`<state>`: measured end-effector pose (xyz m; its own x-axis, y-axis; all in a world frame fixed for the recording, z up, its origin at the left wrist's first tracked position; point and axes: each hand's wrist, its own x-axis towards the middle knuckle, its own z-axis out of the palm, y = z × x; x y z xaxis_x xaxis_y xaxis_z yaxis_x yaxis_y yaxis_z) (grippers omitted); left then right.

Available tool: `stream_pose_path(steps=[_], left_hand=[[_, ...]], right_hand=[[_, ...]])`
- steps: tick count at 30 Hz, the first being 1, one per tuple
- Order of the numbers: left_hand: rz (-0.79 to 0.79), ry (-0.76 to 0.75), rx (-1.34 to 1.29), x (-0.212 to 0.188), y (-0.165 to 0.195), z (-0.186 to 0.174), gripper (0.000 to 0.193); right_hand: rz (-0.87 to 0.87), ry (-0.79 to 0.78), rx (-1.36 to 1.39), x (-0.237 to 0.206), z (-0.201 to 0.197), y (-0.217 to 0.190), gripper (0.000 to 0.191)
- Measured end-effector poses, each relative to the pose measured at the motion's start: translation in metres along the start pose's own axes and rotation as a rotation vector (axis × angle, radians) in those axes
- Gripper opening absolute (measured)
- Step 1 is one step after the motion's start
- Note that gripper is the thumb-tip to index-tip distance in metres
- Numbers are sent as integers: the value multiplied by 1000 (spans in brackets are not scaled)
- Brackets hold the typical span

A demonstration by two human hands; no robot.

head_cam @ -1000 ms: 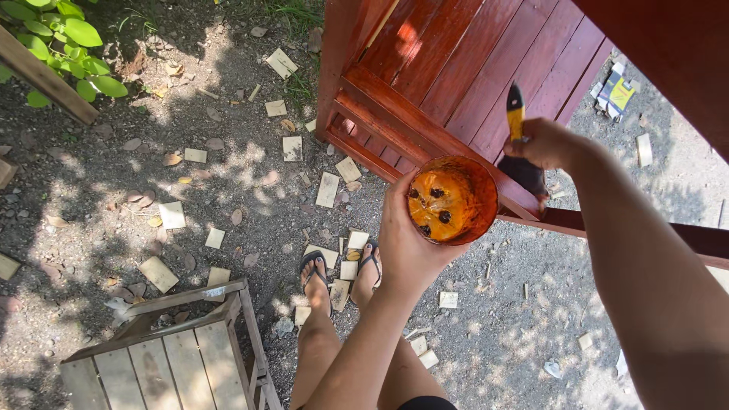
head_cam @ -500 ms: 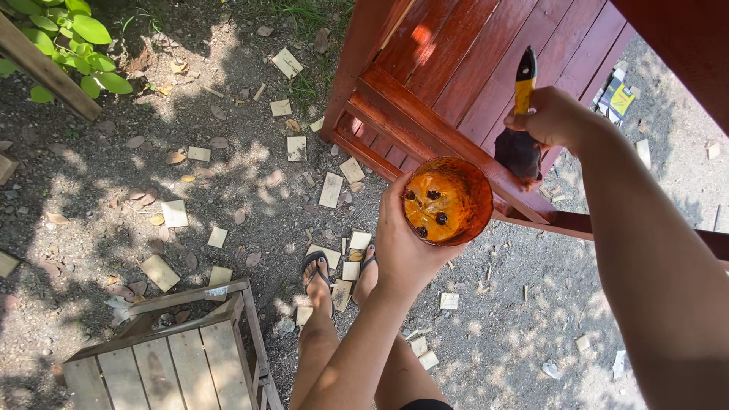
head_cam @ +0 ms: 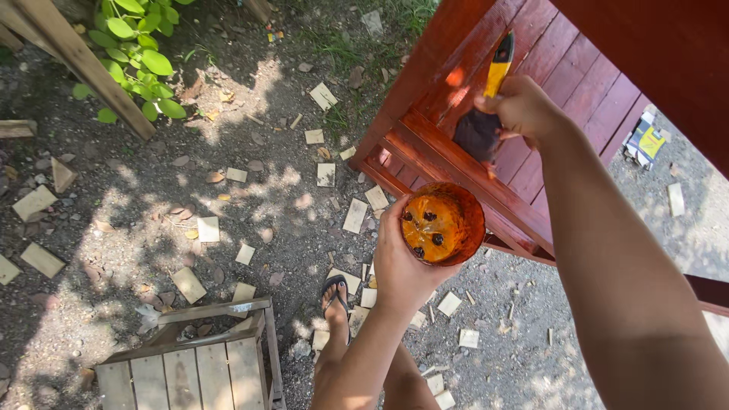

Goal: The person applies reddish-brown stain to a wooden shelving unit using a brush and a small container. They repeatedly dip the brush into the container and coat the slats and frame of the unit, moving around the piece to reach different sections.

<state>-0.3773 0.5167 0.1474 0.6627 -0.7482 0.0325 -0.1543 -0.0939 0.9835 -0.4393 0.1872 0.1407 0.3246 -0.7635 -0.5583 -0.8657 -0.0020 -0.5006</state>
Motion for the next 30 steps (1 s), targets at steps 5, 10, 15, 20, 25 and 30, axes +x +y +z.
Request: stream_pose_path(steps=[5, 10, 15, 20, 25, 30], left_hand=[[-39, -3, 51, 8, -2, -12, 106], [-84, -2, 34, 12, 7, -17, 109], [-79, -16, 16, 19, 10, -15, 109], [-37, -19, 22, 19, 6, -8, 107], [-128, -39, 30, 20, 6, -14, 106], [-113, -7, 27, 27, 6, -22, 107]], right_hand=[[-34, -4, 142, 3, -3, -2, 41], [191, -155, -263, -40, -52, 95, 41], [230, -193, -391, -45, -48, 94, 35], [-139, -25, 112, -4, -1, 15, 28], [-107, 1, 420, -23, -2, 31, 32], [-43, -54, 569, -47, -25, 72, 25]])
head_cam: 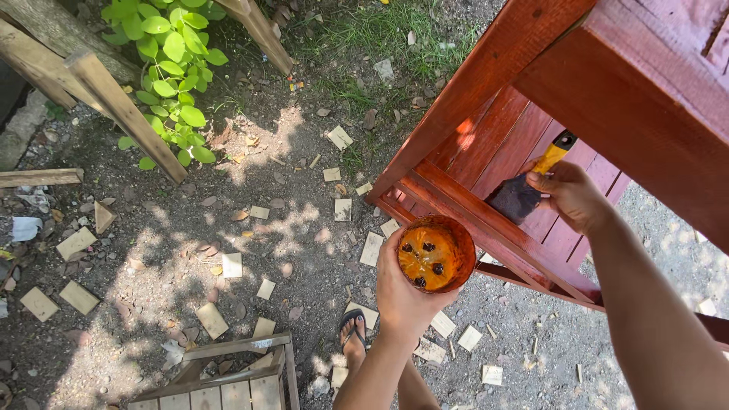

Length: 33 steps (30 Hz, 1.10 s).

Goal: The person applies reddish-brown stain to a wooden shelving unit using a brush and a small container. They repeatedly dip the brush into the container and coat the slats and frame of the unit, moving around the piece to reach different sections.

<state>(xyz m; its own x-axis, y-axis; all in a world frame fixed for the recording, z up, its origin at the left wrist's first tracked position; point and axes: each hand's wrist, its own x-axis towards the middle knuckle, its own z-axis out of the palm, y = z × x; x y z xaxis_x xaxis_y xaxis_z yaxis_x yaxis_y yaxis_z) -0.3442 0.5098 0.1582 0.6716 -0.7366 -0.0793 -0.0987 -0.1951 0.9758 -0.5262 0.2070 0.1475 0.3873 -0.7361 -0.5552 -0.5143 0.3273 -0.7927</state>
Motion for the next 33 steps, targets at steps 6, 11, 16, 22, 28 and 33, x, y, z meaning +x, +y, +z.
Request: stream_pose_path(steps=[6, 11, 16, 22, 28, 33], left_hand=[[59, 18, -6, 7, -9, 9, 106], [-1, -63, 56, 3, -12, 13, 106], [-22, -63, 36, -3, -11, 10, 106], [-3, -43, 56, -13, -11, 12, 105], [7, -65, 55, -20, -8, 21, 105], [39, -95, 55, -33, -7, 29, 109]], right_hand=[[-324, -118, 479, 49, 75, -11, 16], [-326, -113, 675, 44, 102, -21, 13], [-143, -173, 661, 52, 96, -29, 15], [87, -70, 363, 96, 102, -38, 15], [219, -7, 119, 93, 86, -26, 21], [325, 46, -104, 78, 55, -8, 25]])
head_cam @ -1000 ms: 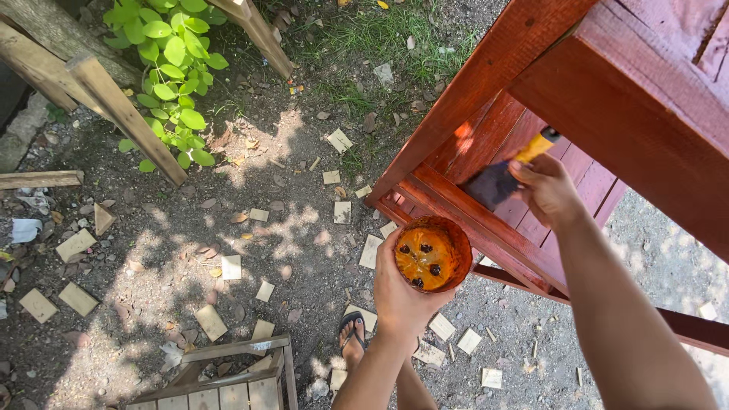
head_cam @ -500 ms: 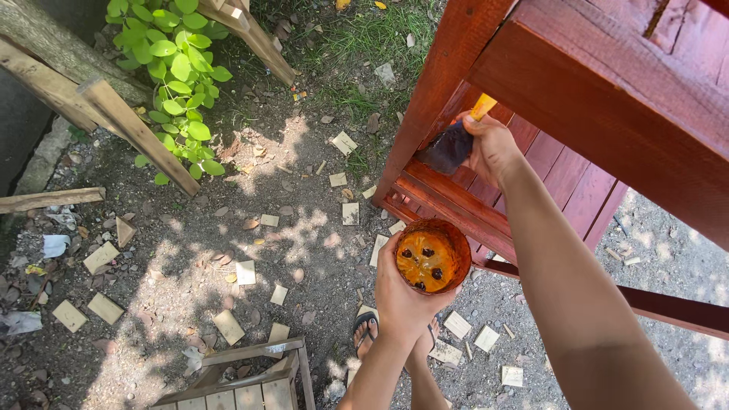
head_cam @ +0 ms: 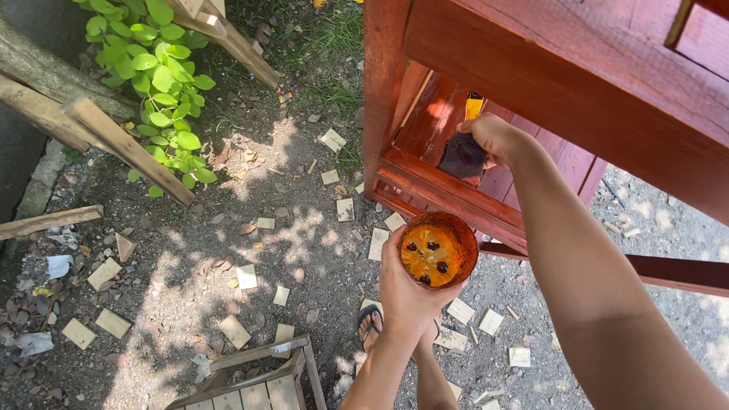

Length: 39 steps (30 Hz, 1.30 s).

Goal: The person applies reddish-brown stain to a wooden shelving unit using a brush and a small container. They repeatedly dip the brush into the container and coat the slats and frame of the unit, moving around the piece to reach different sections.

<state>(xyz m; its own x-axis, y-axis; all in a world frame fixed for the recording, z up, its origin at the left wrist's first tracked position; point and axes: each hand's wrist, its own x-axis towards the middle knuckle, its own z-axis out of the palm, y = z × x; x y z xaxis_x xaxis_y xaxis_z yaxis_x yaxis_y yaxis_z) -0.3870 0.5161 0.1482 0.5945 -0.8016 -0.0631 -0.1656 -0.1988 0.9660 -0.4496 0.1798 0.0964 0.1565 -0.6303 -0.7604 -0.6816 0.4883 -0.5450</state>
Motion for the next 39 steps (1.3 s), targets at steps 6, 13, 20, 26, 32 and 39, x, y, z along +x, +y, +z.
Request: stream_pose_path(steps=[6, 13, 20, 26, 32, 39], left_hand=[[78, -32, -21, -20, 10, 17, 109], [105, -132, -31, -42, 27, 39, 108], [204, -178, 9, -48, 30, 60, 107], [210, -121, 37, -33, 28, 71, 109], [200, -130, 28, -35, 19, 66, 108], [106, -119, 94, -50, 3, 48, 109]], right_hand=[[91, 117, -268, -38, -57, 47, 34], [155, 187, -387, -73, -91, 84, 46], [145, 241, -467, -44, -104, 109, 53], [217, 132, -1000, -17, -112, 146, 44], [136, -12, -1291, -43, -56, 114, 41], [-360, 482, -974, -146, -63, 65, 38]])
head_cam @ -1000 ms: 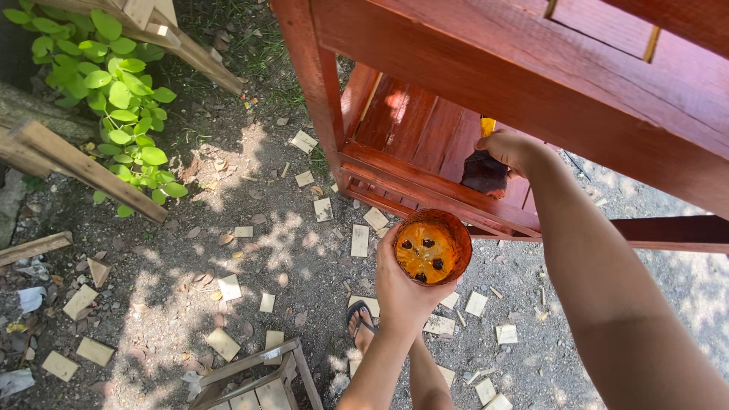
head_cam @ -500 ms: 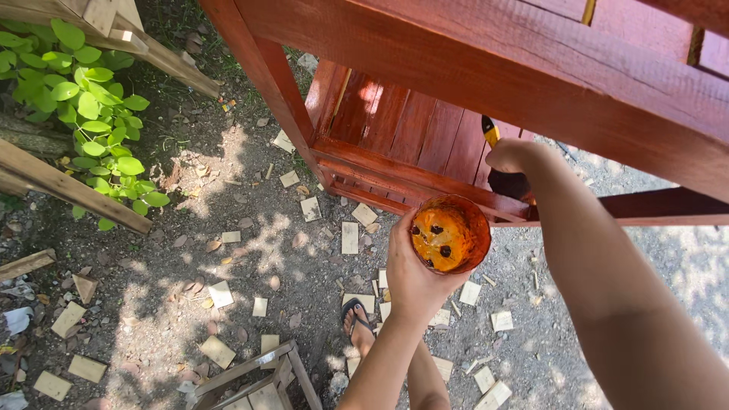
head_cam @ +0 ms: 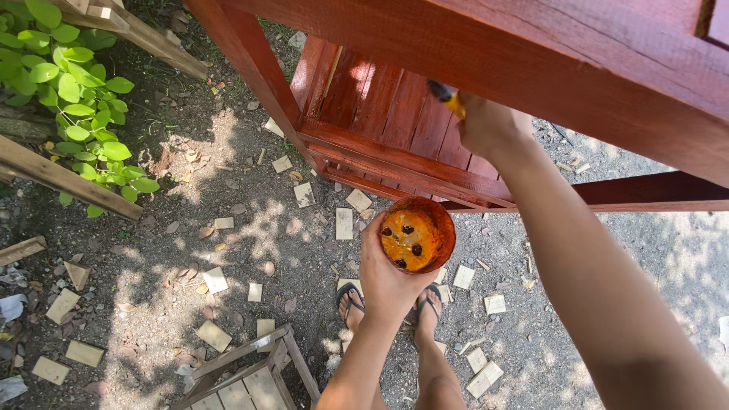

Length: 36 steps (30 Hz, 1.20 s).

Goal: The person applies reddish-brown stain to a wooden shelving unit using a brush and a small container. They repeatedly dip the brush into the container and coat the slats and frame of the unit, moving around the piece to reach different sections.

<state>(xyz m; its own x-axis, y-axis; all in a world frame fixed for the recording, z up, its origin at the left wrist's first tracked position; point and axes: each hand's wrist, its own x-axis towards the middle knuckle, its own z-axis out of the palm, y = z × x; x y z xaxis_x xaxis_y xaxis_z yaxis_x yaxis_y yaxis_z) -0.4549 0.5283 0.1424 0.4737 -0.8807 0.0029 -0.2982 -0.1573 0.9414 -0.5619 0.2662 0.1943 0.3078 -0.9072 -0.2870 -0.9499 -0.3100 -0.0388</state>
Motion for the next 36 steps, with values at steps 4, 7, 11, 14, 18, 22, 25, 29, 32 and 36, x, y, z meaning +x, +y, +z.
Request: stream_pose_path(steps=[4, 7, 11, 14, 18, 22, 25, 29, 32, 36], left_hand=[[31, 17, 29, -9, 7, -10, 108], [27, 26, 70, -18, 20, -14, 109], [59, 45, 84, -42, 42, 4, 109], [135, 47, 184, -70, 64, 37, 112], [136, 35, 140, -124, 107, 95, 111], [33, 97, 79, -169, 168, 155, 108], [52, 139, 62, -163, 212, 189, 112], [151, 145, 70, -156, 259, 216, 112], [195, 144, 108, -136, 277, 229, 111], [209, 208, 145, -103, 286, 253, 112]], right_hand=[[-193, 531, 369, -93, -8, -2, 25], [-166, 678, 558, -168, 11, -11, 25], [-78, 641, 653, -231, 26, 10, 27], [-82, 680, 734, -261, 26, 50, 24], [-23, 725, 799, -294, 14, 127, 25], [184, 633, 812, -320, -22, 210, 27], [-65, 831, 894, -329, -59, 251, 26], [-35, 826, 996, -329, -101, 285, 24], [-61, 842, 1143, -312, -124, 301, 24], [-136, 868, 1236, -268, -155, 322, 28]])
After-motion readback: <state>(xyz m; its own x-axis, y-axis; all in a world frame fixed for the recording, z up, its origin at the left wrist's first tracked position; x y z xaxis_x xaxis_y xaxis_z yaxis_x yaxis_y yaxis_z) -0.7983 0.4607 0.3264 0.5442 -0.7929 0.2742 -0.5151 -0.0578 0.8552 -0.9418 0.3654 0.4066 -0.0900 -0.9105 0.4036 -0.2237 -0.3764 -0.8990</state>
